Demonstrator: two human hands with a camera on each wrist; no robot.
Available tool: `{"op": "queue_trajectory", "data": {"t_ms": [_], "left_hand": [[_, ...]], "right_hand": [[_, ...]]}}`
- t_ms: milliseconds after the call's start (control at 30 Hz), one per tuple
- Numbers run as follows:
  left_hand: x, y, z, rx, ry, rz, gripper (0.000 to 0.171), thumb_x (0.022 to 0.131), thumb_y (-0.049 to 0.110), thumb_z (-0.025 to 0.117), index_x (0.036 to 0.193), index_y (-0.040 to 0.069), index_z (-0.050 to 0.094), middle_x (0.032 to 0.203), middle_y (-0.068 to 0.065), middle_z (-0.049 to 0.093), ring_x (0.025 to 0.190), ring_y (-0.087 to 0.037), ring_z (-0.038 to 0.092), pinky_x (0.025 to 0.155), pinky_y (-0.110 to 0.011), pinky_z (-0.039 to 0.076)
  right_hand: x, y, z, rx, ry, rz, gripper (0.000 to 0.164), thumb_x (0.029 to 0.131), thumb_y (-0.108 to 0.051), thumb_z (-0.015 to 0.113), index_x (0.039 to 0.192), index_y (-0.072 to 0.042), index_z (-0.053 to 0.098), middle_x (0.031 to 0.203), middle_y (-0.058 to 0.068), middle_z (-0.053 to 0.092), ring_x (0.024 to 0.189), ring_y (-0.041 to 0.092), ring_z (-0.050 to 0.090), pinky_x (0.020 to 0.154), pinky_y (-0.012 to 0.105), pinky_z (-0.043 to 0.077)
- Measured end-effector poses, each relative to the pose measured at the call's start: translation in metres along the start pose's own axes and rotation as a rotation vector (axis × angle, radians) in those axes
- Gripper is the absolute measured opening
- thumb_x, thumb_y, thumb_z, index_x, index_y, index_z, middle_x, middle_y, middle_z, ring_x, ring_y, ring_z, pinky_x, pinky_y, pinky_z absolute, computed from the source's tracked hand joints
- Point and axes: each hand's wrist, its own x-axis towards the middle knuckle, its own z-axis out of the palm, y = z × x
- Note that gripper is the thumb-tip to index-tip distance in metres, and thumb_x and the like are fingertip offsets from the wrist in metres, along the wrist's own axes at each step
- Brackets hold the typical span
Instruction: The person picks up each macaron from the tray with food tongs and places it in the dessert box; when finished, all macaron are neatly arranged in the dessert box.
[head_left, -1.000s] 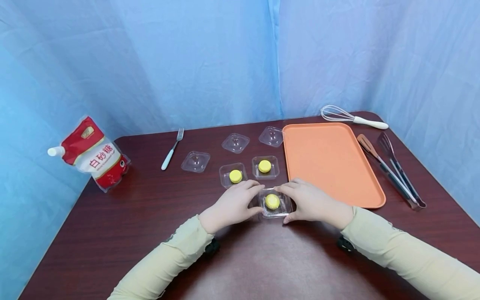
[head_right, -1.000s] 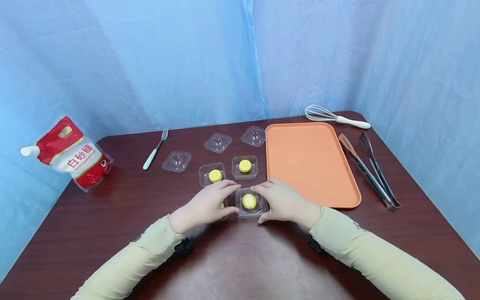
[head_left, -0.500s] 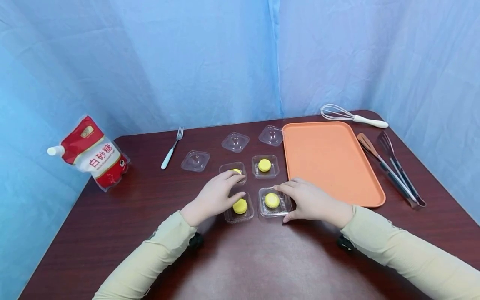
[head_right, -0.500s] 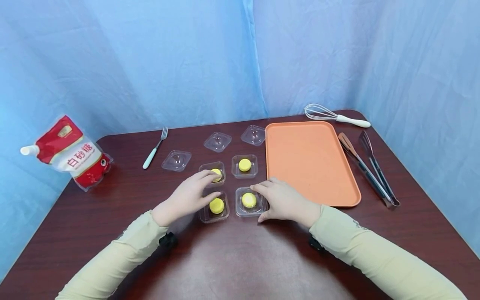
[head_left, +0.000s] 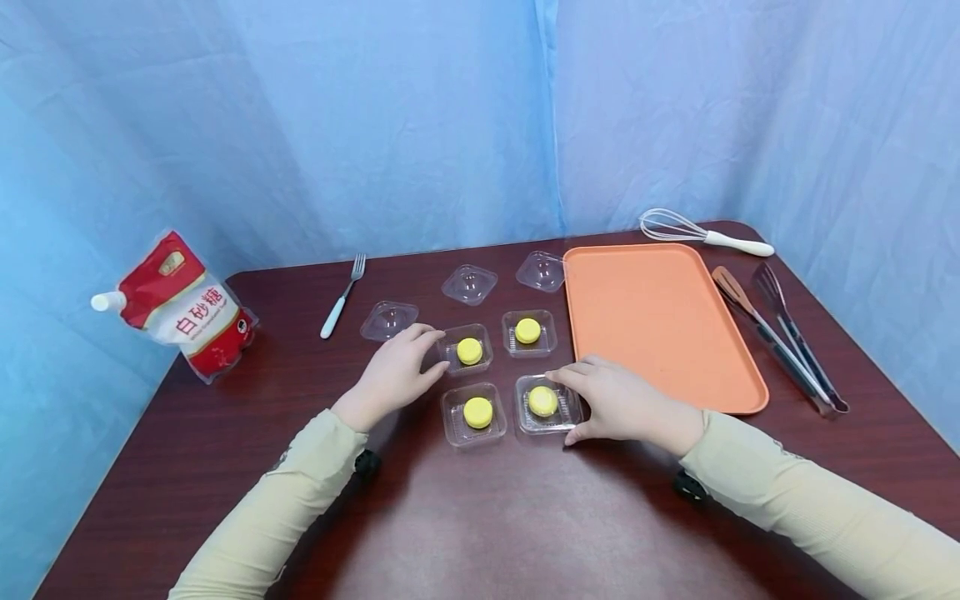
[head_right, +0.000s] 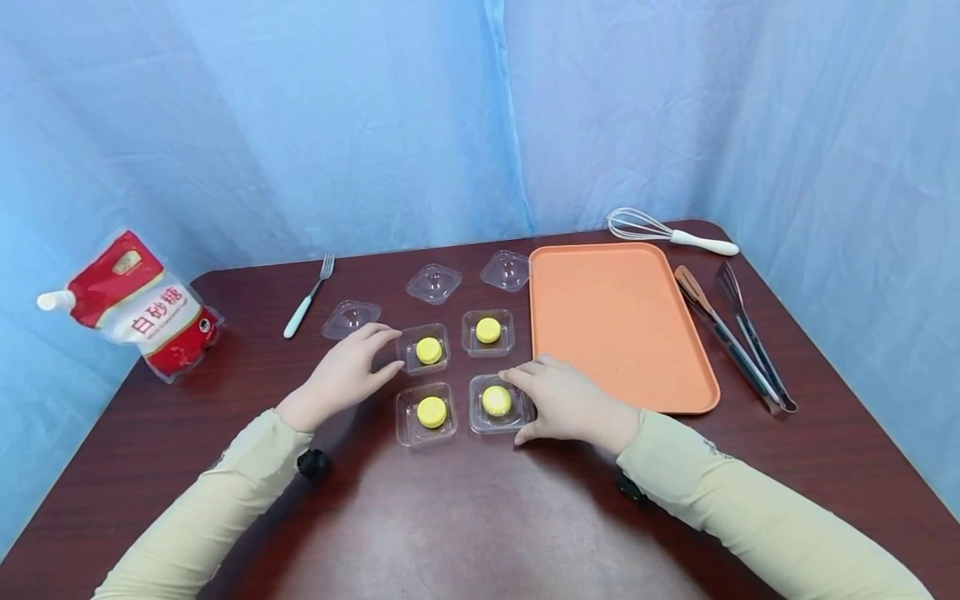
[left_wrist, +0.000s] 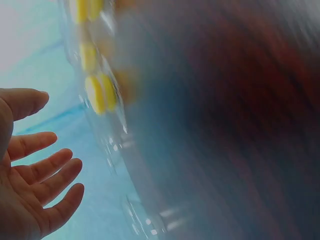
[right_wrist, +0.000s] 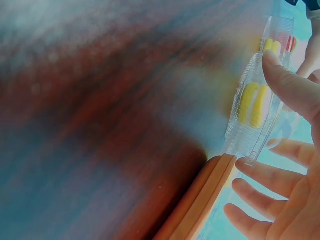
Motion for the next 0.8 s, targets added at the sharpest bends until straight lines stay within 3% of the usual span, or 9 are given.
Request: {"op": "queue_trajectory", "data": {"t_ms": [433,800], "left_hand": [[0.007,-0.028,0.000,0.010,-0.037,-0.095,0.043,0.089,0.023,0.065,0.125,0.001,0.058,0.118,-0.018,0.060,0.110,-0.031,0.058,0.095,-0.045,0.047],[0.012,-0.049,-0.001,-0.041,-0.070,-0.120,0.049,0.090,0.022,0.064,0.132,0.000,0.052,0.125,-0.020,0.056,0.111,-0.031,0.056,0.094,-0.045,0.047]], "right_hand": [[0.000,0.002,0.003,-0.006,0.005,-0.007,0.080,0.061,-0.044,0.086,0.126,-0.006,0.057,0.117,0.009,0.064,0.106,0.026,0.056,0.091,0.041,0.047],[-0.001,0.003,0.003,-0.005,0.010,-0.008,0.080,0.062,-0.043,0.086,0.126,-0.005,0.057,0.117,0.009,0.064,0.104,0.025,0.056,0.089,0.041,0.048]]}}
